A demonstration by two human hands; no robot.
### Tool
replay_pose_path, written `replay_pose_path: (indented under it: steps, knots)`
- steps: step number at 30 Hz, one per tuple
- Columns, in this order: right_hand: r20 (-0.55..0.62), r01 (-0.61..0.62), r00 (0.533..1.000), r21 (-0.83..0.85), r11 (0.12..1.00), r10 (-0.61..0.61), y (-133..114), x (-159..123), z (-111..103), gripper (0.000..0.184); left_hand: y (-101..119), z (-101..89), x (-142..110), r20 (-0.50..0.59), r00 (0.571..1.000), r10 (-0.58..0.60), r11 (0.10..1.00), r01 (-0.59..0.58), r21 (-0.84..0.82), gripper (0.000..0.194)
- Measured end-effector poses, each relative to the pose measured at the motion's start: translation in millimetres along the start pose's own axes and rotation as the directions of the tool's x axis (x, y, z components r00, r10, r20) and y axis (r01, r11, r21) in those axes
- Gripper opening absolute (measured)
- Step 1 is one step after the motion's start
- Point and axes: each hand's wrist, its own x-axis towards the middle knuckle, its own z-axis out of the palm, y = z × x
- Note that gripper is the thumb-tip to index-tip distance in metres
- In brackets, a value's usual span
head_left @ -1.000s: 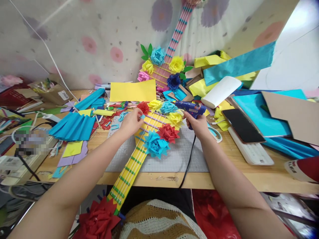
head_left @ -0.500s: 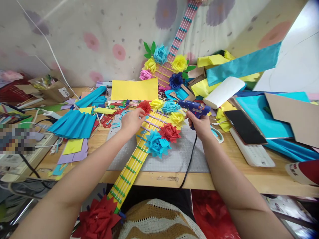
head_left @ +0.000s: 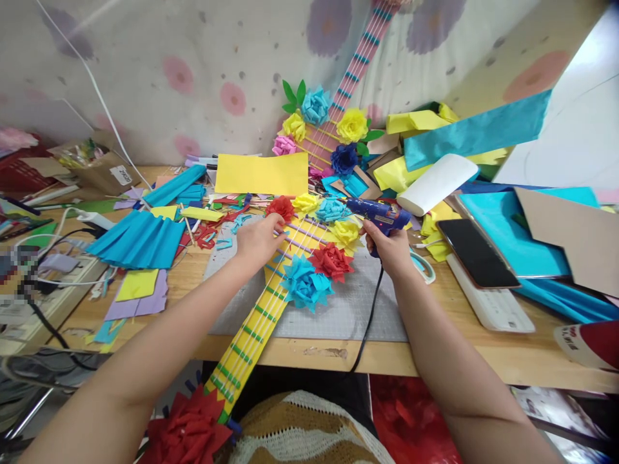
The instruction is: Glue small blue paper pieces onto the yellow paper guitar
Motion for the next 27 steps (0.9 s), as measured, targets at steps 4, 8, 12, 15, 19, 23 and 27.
replay_pose_path:
  steps: [4,8,12,15,19,23,27]
  knots:
    - [-0.023,-0.009,1.000,0.002,1.000,0.009,-2.3,-1.4,2.0,0.035,-2.1,2.1,-0.8,0.023,0.999,0.036,0.999,-0.036,-0.005,0.030]
    - [-0.026,0.005,1.000,0.004,1.000,-0.005,-3.2,-2.1,3.0,0.034,-2.5,2.3,-1.3,0.060,0.998,0.029,0.999,-0.030,0.011,0.035]
    - [-0.018,0.005,1.000,-0.015,1.000,-0.005,-1.1,-1.4,1.8,0.034,-3.4,3.0,-2.6,0.069,0.997,0.020,0.999,-0.022,0.030,0.037]
    - [-0.015,0.008,1.000,-0.016,1.000,-0.009,-0.4,-1.3,1.4,0.034,-4.9,3.7,-3.3,0.029,0.999,0.025,0.998,-0.026,0.056,0.036]
    - [-0.008,0.020,1.000,-0.024,1.000,-0.020,-2.5,-2.0,1.8,0.034,-5.1,2.2,-2.9,0.002,0.998,0.062,0.998,-0.062,0.032,0.036]
    - [-0.013,0.017,1.000,-0.041,0.999,-0.018,-5.0,-2.4,1.4,0.035,-4.3,0.7,-1.3,0.011,0.998,0.062,0.998,-0.063,0.013,0.037]
    - [-0.018,0.017,1.000,-0.034,0.999,-0.018,-5.6,-2.3,0.7,0.036,-4.8,-2.3,0.5,0.060,0.998,0.028,0.999,-0.026,-0.035,0.039]
